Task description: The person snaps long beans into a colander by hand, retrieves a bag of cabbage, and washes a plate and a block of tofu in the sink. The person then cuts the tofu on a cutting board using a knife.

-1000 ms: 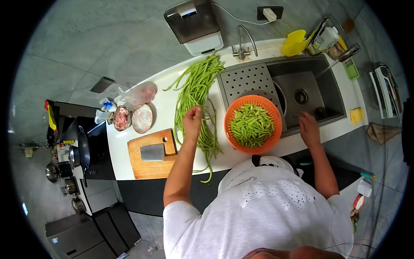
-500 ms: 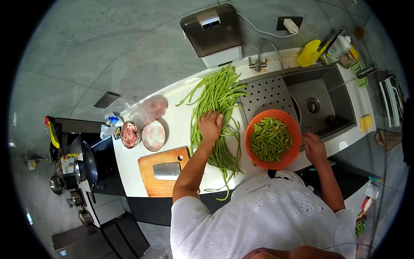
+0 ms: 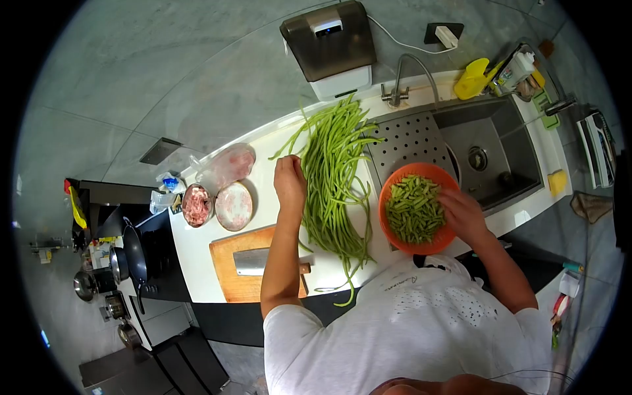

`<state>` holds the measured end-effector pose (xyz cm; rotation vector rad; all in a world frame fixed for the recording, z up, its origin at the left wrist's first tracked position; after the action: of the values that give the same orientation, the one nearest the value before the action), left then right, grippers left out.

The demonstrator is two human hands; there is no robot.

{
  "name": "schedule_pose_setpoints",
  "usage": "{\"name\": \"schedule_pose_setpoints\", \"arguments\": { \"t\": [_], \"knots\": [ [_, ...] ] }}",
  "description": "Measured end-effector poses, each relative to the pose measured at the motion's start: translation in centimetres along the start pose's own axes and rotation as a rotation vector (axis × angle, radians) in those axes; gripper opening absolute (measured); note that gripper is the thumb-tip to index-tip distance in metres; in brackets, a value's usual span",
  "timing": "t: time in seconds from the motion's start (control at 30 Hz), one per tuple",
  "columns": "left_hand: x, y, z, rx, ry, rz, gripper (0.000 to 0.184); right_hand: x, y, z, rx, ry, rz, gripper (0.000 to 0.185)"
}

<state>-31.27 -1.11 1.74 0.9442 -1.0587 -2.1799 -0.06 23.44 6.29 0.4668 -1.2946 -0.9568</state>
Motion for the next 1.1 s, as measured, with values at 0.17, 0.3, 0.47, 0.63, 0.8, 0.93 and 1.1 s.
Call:
{"name": "schedule_pose_setpoints", "arguments": {
  "t": [0.17, 0.3, 0.47, 0.63, 0.8, 0.93, 1.1],
  "knots": [
    [-8.1, 7.9, -5.3, 0.064, -0.052, -0.139, 0.003, 5.4, -0.3, 6.5, -0.093, 0.291, -0.114, 0.033],
    [-12.5, 11.0, -9.6, 0.141, -0.073, -0.241, 0.004, 6.4, -1.0, 9.0, -0.154, 0.541, -0.192, 0.023],
    [-11.2, 10.1, -13.1, 0.45, 0.115, -0.218, 0.026, 2.6, -1.5, 6.4, 0.35, 0.273, 0.067, 0.016],
    [-17.0, 8.1, -14.3, 0.64, 0.127, -0.583, 0.043, 4.7, -1.6, 3.5, 0.477, 0.337, 0.216, 0.018],
    [-17.6, 8.9, -14.4, 0.513, 0.269, -0.447, 0.02, 0.9, 0.9, 2.9, 0.427, 0.185, 0.375, 0.023],
    [-18.4, 9.6, -14.3, 0.44, 0.259, -0.344, 0.018, 1.2, 3.3, 2.7, 0.22, 0.366, 0.156, 0.038],
    [-20.4, 9.1, -14.6, 0.423, 0.219, -0.317, 0.017, 2.6, 1.0, 0.7, 0.198, 0.39, -0.016, 0.033]
  ]
}}
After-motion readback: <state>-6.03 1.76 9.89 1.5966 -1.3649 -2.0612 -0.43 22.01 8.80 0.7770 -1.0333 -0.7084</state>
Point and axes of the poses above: each hand's wrist, its own z-axis towards the middle knuckle, its own y-axis out of the back of the hand, x = y × z, the point moved 2 cm from there along z, towards the middle knuckle, and after that the axes turned 8 degrees about z, right-handed, at the moved point
